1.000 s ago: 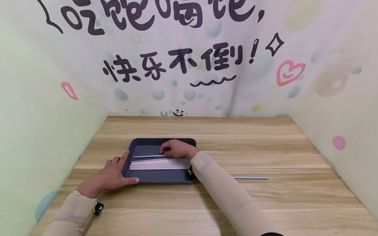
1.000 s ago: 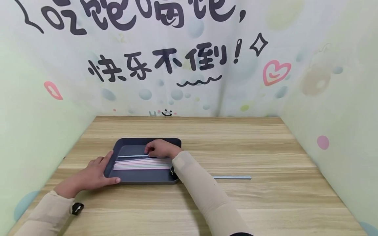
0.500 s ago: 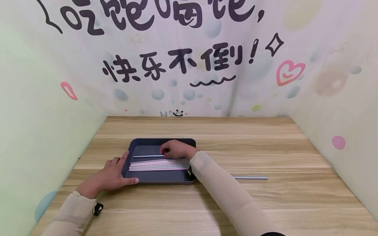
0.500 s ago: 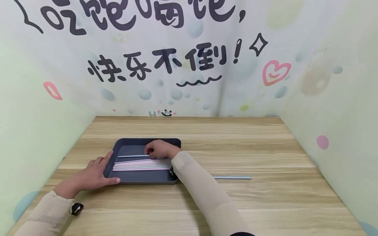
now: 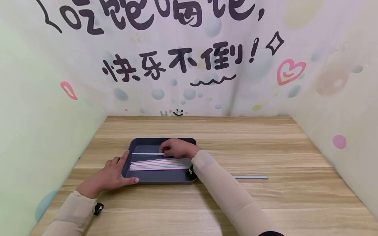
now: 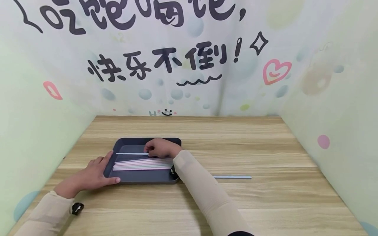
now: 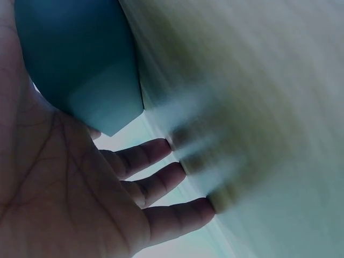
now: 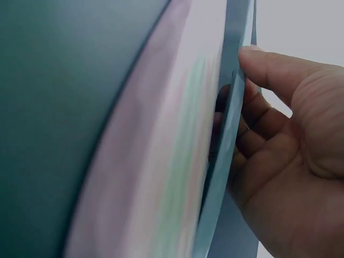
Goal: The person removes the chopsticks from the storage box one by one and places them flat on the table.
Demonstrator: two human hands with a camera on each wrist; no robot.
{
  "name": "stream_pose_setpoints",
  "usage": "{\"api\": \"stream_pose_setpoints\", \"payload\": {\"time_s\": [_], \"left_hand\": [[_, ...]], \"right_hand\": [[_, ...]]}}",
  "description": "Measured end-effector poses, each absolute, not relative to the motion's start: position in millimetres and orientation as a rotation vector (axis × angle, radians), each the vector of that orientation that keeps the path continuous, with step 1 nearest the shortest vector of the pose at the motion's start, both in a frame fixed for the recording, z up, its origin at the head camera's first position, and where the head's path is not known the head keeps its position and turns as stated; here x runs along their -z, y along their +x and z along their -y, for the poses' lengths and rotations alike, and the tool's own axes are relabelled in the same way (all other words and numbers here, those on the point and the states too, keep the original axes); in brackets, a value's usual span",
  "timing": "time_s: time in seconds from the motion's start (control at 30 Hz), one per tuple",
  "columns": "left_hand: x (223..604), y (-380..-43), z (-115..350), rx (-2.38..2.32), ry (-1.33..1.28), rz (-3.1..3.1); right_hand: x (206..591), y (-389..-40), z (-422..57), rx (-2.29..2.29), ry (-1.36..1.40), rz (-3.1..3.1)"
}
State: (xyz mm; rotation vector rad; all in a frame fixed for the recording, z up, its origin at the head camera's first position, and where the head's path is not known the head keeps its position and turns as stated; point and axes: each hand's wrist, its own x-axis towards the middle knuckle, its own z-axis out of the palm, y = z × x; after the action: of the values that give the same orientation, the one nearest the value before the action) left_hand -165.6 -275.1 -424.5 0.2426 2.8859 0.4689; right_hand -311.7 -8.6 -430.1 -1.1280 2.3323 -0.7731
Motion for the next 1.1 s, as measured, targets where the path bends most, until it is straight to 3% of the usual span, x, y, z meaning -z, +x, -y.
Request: {"api": "stream_pose_setpoints", "payload": {"time_s": [1.1], "left_hand": [[423.0, -167.4, 275.4, -0.451, 0.233, -2.864]], "right_hand": [[379.9, -306.1, -1.9, 0.806, -1.315, -2.219]]}}
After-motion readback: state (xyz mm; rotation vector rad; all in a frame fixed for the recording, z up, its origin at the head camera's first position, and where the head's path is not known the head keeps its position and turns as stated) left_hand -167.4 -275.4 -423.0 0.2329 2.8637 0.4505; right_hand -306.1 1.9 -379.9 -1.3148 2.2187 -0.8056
